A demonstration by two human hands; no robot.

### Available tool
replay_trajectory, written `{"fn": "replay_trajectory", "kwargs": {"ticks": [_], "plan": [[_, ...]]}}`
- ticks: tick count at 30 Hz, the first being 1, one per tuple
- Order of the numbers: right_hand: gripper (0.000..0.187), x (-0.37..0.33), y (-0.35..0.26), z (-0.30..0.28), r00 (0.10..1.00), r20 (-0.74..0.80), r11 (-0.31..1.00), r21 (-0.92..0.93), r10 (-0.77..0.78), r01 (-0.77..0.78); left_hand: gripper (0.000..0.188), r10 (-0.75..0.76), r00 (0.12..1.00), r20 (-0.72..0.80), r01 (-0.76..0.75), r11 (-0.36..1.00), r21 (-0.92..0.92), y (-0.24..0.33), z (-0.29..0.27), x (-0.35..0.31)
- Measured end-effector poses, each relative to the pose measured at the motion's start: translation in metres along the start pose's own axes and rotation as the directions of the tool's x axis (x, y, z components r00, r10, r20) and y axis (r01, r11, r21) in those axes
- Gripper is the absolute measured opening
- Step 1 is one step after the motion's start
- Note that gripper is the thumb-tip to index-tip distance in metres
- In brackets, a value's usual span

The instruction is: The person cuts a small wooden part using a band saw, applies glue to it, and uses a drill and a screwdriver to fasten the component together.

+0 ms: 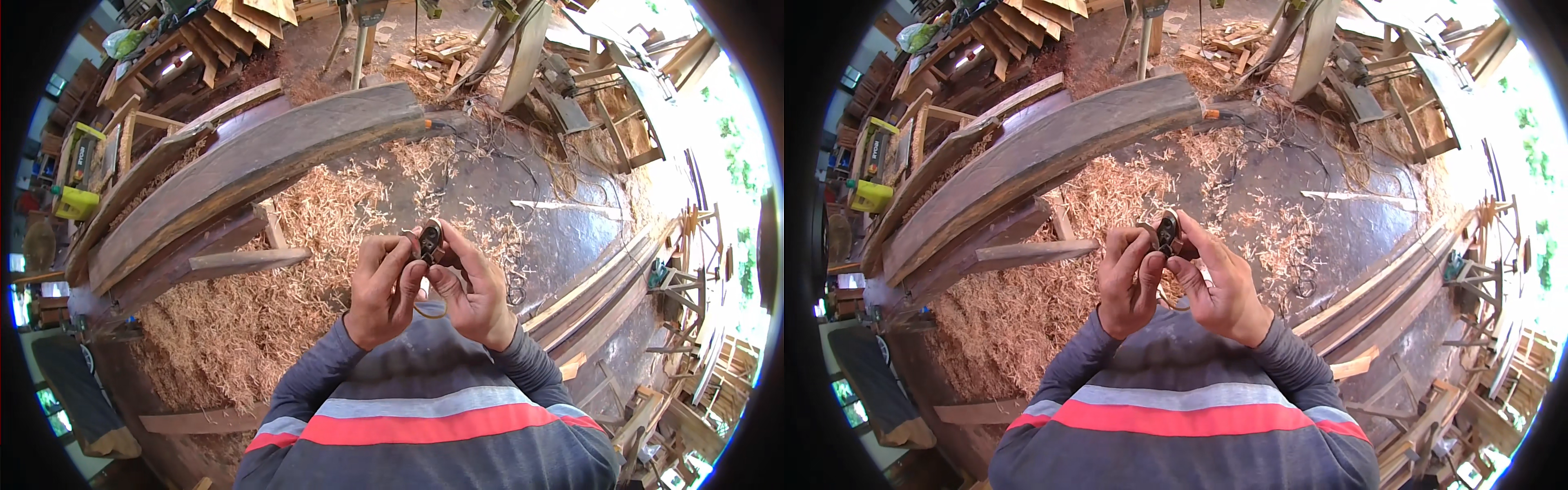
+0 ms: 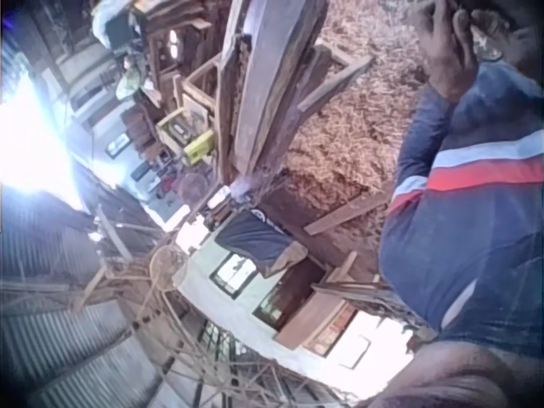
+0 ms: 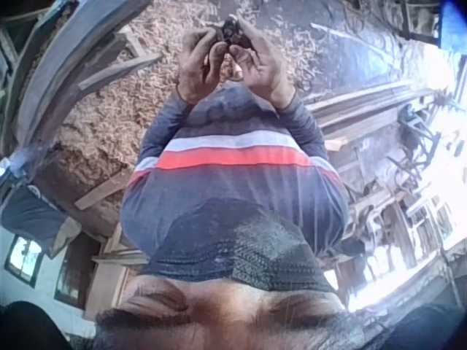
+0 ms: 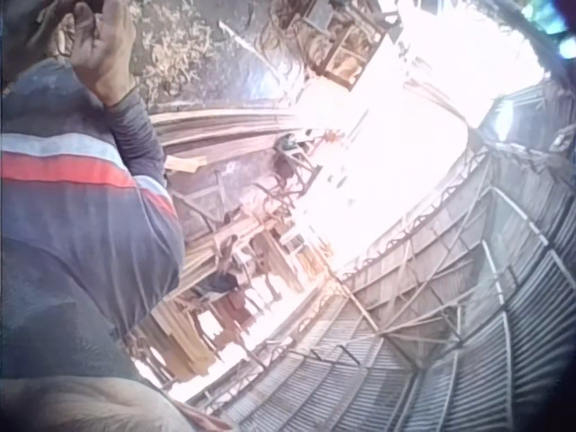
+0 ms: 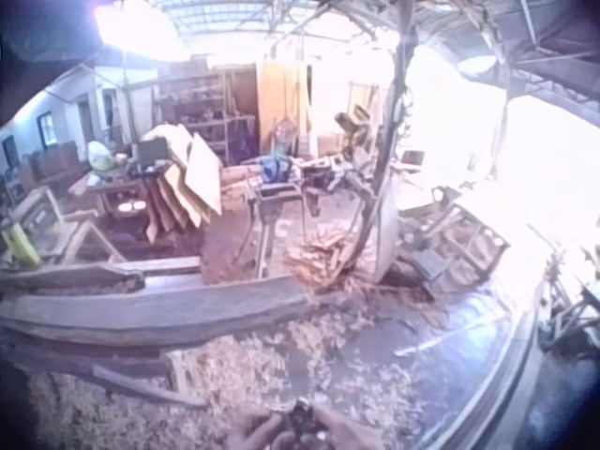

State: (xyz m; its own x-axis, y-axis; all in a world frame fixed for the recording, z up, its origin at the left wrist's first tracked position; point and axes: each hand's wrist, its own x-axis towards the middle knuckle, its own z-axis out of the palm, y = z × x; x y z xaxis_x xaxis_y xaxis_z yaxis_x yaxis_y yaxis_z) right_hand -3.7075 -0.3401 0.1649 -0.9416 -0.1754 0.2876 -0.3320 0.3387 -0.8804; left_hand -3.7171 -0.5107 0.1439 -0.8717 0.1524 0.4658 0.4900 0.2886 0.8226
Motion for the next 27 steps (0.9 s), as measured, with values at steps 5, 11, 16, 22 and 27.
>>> {"fn": "replay_trajectory", "kwargs": {"ticks": [5, 11, 16, 22, 27], "plan": [[0.057, 0.000, -0.007, 0.006, 0.999, 0.000, 0.998, 0.052, 0.047, -0.047, 0.029, 0.009, 0.999, -0.032, -0.008, 0.999, 0.031, -0.003, 0.000, -0.002], [0.058, 0.005, -0.002, 0.014, 0.999, -0.041, 1.000, 0.001, 0.002, -0.002, 0.027, 0.009, 0.996, -0.094, -0.004, 0.999, 0.051, -0.003, 0.004, 0.000], [0.057, 0.008, 0.005, 0.016, 0.998, -0.028, 0.992, 0.112, 0.061, -0.057, 0.025, -0.026, 0.991, -0.128, 0.028, 1.000, 0.011, -0.004, 0.001, 0.004], [0.044, 0.009, 0.019, -0.004, 0.999, -0.038, 0.970, 0.241, -0.020, 0.029, 0.025, -0.146, 0.986, 0.081, 0.157, 0.974, -0.163, 0.002, -0.013, 0.016], [0.023, 0.004, 0.017, -0.007, 0.999, -0.025, 0.989, 0.145, 0.045, -0.041, 0.025, -0.171, 0.977, 0.127, 0.191, 0.967, -0.171, 0.000, -0.014, 0.015]]}}
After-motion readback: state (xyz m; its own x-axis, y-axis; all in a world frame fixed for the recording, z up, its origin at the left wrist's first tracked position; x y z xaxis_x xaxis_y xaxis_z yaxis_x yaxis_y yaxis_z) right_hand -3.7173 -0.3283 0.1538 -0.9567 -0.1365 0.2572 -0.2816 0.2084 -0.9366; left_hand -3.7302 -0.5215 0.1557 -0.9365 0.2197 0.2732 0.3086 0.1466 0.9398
